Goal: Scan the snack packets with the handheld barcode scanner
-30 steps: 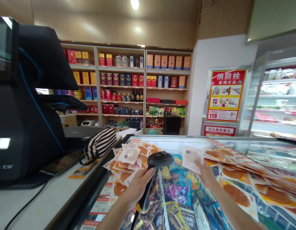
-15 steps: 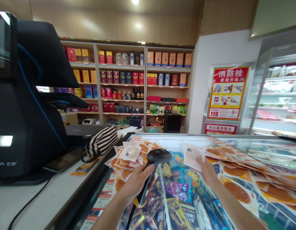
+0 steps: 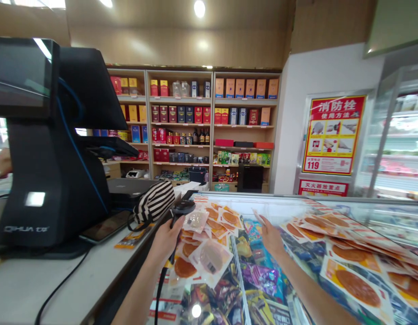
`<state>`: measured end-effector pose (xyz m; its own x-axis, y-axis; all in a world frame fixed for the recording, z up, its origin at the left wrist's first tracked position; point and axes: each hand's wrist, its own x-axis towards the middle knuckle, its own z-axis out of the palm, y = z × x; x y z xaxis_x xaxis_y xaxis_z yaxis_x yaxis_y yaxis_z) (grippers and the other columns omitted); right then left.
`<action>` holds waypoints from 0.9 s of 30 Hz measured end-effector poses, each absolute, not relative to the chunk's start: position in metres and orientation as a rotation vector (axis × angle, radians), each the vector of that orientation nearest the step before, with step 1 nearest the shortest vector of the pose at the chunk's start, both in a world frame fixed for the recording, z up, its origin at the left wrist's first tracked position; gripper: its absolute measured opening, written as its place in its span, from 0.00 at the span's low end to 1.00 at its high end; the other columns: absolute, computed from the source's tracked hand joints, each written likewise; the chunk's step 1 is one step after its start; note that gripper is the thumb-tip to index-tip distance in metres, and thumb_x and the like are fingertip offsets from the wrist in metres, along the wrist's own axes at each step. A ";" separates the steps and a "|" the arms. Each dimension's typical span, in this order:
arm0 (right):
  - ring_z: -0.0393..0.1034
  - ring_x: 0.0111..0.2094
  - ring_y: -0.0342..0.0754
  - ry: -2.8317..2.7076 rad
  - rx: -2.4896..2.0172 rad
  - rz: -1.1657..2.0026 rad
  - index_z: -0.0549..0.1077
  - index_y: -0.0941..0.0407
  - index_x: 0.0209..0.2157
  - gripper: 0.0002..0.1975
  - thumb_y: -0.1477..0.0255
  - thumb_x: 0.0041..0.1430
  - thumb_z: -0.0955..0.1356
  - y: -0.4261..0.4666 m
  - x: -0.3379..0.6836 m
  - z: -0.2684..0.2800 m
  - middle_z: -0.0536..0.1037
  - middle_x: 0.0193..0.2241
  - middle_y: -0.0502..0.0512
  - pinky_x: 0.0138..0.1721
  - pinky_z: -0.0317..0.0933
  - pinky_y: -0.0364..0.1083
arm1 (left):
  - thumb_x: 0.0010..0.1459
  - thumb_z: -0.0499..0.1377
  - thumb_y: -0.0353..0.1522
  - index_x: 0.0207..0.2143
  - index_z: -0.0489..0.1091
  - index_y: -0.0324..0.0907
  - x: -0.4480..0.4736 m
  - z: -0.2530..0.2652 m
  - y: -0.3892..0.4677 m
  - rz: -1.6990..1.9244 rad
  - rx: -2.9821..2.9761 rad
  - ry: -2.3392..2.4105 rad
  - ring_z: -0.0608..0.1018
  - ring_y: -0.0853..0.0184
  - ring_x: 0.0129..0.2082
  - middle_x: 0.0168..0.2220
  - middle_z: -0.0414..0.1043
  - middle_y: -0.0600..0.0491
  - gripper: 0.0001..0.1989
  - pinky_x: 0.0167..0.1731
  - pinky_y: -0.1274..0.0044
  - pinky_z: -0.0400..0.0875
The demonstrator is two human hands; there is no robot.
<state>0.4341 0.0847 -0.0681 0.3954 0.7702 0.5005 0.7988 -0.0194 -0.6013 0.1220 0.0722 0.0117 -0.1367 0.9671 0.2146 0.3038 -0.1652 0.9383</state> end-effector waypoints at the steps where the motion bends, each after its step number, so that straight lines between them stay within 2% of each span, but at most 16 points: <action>1: 0.64 0.42 0.50 -1.395 -1.759 -0.016 0.61 0.60 0.47 0.22 0.74 0.50 0.53 0.089 0.425 -0.068 0.70 0.41 0.59 0.42 0.56 0.48 | 0.42 0.50 0.47 0.17 0.59 0.39 0.119 0.012 0.073 1.331 1.505 1.470 0.63 0.73 0.12 0.12 0.59 0.58 0.19 0.13 0.81 0.57; 7: 0.61 0.44 0.48 -1.605 -1.582 0.079 0.63 0.59 0.46 0.20 0.74 0.50 0.54 0.108 0.370 -0.069 0.68 0.43 0.57 0.45 0.53 0.47 | 0.42 0.50 0.47 0.18 0.61 0.39 0.108 0.008 0.079 1.316 1.591 1.530 0.65 0.71 0.13 0.12 0.60 0.57 0.19 0.14 0.81 0.57; 14: 0.57 0.48 0.48 -1.696 -1.397 0.158 0.63 0.57 0.45 0.23 0.77 0.43 0.59 0.103 0.349 -0.068 0.66 0.46 0.54 0.49 0.48 0.49 | 0.42 0.51 0.47 0.20 0.64 0.39 0.110 0.017 0.073 1.313 1.576 1.554 0.67 0.70 0.14 0.13 0.63 0.55 0.19 0.14 0.81 0.58; 17: 0.57 0.48 0.48 -1.657 -1.484 0.129 0.63 0.56 0.44 0.23 0.77 0.42 0.59 0.090 0.367 -0.063 0.66 0.45 0.53 0.49 0.48 0.49 | 0.42 0.51 0.46 0.19 0.62 0.39 0.117 0.021 0.069 1.282 1.530 1.514 0.67 0.70 0.14 0.13 0.63 0.56 0.18 0.14 0.81 0.58; 20: 0.57 0.47 0.49 -1.625 -1.658 0.045 0.64 0.59 0.44 0.22 0.76 0.43 0.59 0.068 0.403 -0.057 0.67 0.45 0.57 0.49 0.48 0.49 | 0.42 0.51 0.46 0.17 0.60 0.39 0.123 0.019 0.068 1.242 1.508 1.450 0.65 0.72 0.13 0.12 0.61 0.57 0.18 0.14 0.81 0.58; 22: 0.57 0.48 0.50 -1.606 -1.770 -0.018 0.65 0.61 0.43 0.21 0.74 0.43 0.60 0.047 0.435 -0.054 0.66 0.45 0.59 0.49 0.47 0.49 | 0.42 0.51 0.46 0.16 0.59 0.40 0.128 0.017 0.068 1.217 1.506 1.397 0.65 0.73 0.12 0.12 0.60 0.58 0.18 0.13 0.81 0.57; 27: 0.58 0.47 0.53 -1.558 -1.976 -0.135 0.68 0.56 0.40 0.23 0.66 0.38 0.64 -0.020 0.520 -0.059 0.68 0.44 0.57 0.48 0.48 0.51 | 0.41 0.53 0.46 0.18 0.61 0.39 0.146 0.018 0.057 1.119 1.454 1.180 0.65 0.73 0.13 0.13 0.62 0.58 0.18 0.14 0.82 0.57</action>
